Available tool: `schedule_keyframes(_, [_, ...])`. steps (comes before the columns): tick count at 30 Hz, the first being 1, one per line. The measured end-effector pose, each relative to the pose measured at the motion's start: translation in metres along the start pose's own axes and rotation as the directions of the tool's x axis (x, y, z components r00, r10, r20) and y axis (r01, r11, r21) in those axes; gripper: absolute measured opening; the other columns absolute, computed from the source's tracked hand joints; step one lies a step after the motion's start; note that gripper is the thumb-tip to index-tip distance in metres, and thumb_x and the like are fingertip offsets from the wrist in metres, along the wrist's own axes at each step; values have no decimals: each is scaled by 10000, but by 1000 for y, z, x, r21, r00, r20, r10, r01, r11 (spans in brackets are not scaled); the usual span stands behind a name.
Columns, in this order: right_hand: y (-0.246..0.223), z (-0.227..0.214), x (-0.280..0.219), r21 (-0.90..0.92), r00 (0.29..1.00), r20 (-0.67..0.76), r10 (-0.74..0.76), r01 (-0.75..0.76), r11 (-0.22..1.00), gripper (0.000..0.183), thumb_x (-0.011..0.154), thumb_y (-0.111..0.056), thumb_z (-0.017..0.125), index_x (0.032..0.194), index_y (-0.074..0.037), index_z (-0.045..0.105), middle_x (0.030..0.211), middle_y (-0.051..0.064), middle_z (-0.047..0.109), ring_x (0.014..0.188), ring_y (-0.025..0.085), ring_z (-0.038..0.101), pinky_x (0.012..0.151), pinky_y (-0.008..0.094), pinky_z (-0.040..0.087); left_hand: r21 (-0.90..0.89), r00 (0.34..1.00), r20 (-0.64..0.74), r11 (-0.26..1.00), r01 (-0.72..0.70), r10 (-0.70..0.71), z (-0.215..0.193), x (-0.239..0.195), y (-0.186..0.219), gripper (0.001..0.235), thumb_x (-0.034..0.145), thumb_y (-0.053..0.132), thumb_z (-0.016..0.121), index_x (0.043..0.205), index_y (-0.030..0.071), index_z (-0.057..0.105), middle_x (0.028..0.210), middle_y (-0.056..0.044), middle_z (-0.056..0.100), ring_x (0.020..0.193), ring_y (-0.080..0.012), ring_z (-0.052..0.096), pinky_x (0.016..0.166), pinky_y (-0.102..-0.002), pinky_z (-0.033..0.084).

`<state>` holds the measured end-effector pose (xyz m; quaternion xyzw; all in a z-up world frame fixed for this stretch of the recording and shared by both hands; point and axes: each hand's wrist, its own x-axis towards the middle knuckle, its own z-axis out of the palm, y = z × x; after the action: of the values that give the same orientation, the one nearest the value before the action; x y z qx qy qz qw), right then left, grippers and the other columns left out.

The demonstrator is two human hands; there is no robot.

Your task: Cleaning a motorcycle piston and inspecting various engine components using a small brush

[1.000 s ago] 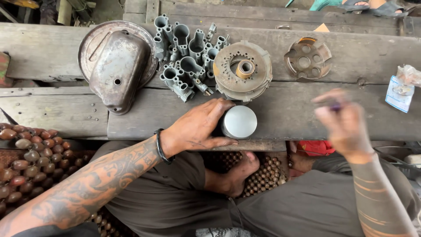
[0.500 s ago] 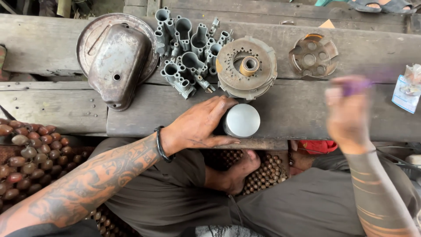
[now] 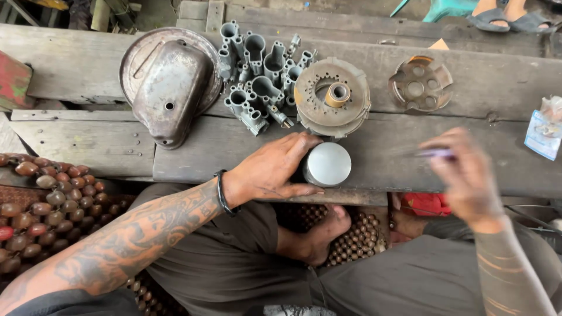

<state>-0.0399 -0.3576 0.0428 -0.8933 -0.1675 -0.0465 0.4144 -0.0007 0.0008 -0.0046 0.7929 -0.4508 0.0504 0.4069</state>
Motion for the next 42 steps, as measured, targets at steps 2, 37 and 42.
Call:
schedule_keyframes(2, [8, -6, -6, 283, 995, -94, 21, 7, 959, 227, 1106, -123, 420, 1124, -8, 615, 1141, 56, 502, 956, 125, 494, 893, 251, 429, -1, 1000, 0, 1000, -1, 1, 1, 0, 0, 785, 826, 404, 806, 1359, -35, 433, 1222, -218, 611, 1103, -383, 621, 959, -458, 495])
schedule_keyframes(37, [-18, 7, 16, -390, 996, 75, -44, 70, 918, 121, 904, 30, 635, 1023, 18, 655, 855, 87, 538, 679, 224, 474, 634, 343, 373, 0, 1000, -21, 1000, -11, 11, -2, 2, 1, 737, 859, 424, 792, 1325, -22, 437, 1167, -198, 616, 1024, -362, 641, 900, -448, 522])
schedule_keyframes(42, [-8, 10, 13, -269, 995, 78, -60, 79, 960, 115, 902, 59, 627, 1008, 13, 616, 870, 85, 556, 698, 215, 485, 661, 334, 393, -1, 1000, -21, 1000, -14, 14, -1, 2, 1, 743, 856, 421, 800, 1332, -20, 437, 1182, -200, 620, 1052, -361, 642, 925, -447, 518])
